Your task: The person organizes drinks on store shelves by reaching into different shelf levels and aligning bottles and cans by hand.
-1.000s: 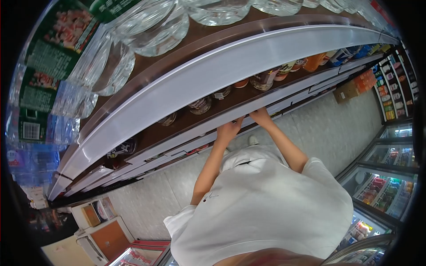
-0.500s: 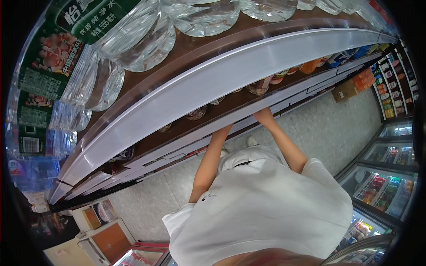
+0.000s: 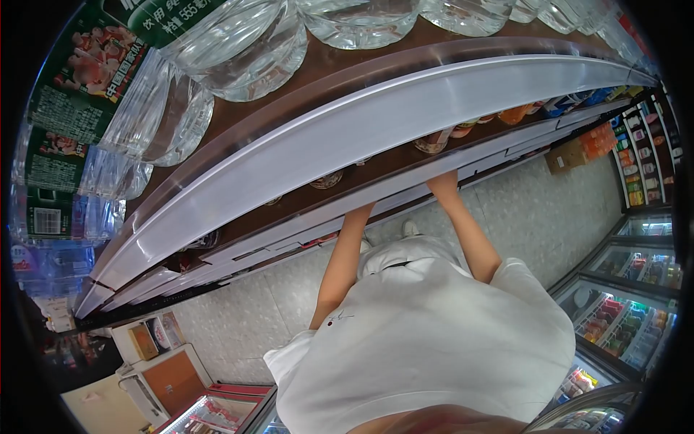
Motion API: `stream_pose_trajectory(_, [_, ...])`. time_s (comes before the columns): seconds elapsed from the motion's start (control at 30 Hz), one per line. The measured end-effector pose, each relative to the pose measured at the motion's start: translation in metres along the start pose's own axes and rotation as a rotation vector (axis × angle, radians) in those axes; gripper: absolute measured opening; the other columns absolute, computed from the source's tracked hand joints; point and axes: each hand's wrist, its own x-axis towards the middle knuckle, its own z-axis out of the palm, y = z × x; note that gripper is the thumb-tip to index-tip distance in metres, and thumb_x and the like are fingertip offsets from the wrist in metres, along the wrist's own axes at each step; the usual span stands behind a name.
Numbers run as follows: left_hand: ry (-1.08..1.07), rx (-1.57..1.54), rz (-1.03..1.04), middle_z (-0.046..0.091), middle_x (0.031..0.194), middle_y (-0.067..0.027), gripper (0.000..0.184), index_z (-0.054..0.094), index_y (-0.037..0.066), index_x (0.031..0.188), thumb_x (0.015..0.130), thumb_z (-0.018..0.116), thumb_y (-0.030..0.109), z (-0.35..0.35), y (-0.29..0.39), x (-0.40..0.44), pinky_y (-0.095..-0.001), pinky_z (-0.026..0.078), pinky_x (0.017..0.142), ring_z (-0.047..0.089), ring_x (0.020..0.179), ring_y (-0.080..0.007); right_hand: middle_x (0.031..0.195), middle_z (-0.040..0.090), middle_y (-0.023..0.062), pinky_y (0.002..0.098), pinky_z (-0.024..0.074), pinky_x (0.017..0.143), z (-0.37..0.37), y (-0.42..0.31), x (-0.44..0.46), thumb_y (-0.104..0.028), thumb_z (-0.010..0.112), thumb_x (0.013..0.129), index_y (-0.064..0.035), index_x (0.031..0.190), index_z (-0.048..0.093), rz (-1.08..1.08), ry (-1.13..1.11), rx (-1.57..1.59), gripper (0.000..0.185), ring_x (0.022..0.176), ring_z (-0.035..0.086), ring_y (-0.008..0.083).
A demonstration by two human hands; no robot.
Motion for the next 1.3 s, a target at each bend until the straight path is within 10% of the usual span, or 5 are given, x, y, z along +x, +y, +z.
stream_pose_trajectory(0.27, [0.005, 0.079, 0.014, 0.060, 0.099, -0.0090, 0.037, 0.060, 0.012, 0.103, 0.079, 0.055, 0.039, -0.001, -0.004, -0.003, -0.0358, 0.048, 0.074, 0.058, 0.088, -0.0269, 0.072, 0.060, 0.0123, 0.0427, 0.0450, 0.063, -0.004, 0.006, 0.003, -0.018, 0.056, 0.071, -0.0065, 0.073, 0.060, -0.017, -0.015, -0.064, 0.013, 0.073, 0.057, 0.0339])
stream_pose_trajectory(0.37, [-0.043, 0.035, 0.033, 0.058, 0.100, -0.0153, 0.028, 0.057, 0.005, 0.102, 0.078, 0.057, 0.019, -0.014, 0.005, 0.000, -0.0372, 0.047, 0.077, 0.056, 0.091, -0.0314, 0.072, 0.060, 0.0116, 0.0426, 0.0453, 0.061, -0.003, 0.006, 0.004, -0.019, 0.057, 0.070, -0.0071, 0.073, 0.061, -0.041, 0.014, -0.102, 0.012, 0.072, 0.058, 0.0333])
stream_pose_trajectory(0.5, [0.001, 0.023, 0.051, 0.060, 0.095, -0.0154, 0.024, 0.060, 0.005, 0.097, 0.077, 0.057, 0.019, -0.017, 0.007, 0.004, -0.0378, 0.048, 0.075, 0.057, 0.088, -0.0322, 0.072, 0.060, 0.0112, 0.0427, 0.0455, 0.061, -0.011, 0.000, 0.006, -0.019, 0.057, 0.070, -0.0075, 0.072, 0.061, 0.014, -0.013, -0.111, 0.013, 0.072, 0.058, 0.0334])
stream_pose_trajectory(0.57, [-0.145, 0.064, -0.077, 0.060, 0.099, -0.0105, 0.036, 0.061, 0.013, 0.101, 0.077, 0.057, 0.040, -0.013, 0.001, -0.003, -0.0364, 0.048, 0.073, 0.057, 0.089, -0.0288, 0.072, 0.061, 0.0110, 0.0426, 0.0457, 0.061, -0.012, 0.000, 0.005, -0.019, 0.057, 0.070, -0.0079, 0.073, 0.061, 0.008, -0.010, -0.124, 0.013, 0.073, 0.058, 0.0337])
stream_pose_trajectory(1.3, [0.033, 0.033, 0.053, 0.061, 0.097, -0.0113, 0.033, 0.062, 0.010, 0.100, 0.079, 0.057, 0.035, 0.005, -0.009, -0.008, -0.0358, 0.048, 0.073, 0.058, 0.088, -0.0300, 0.078, 0.061, 0.0116, 0.0430, 0.0458, 0.067, 0.009, 0.018, 0.000, -0.026, 0.059, 0.071, -0.0091, 0.079, 0.062, 0.073, 0.009, 0.009, 0.019, 0.079, 0.057, 0.0344])
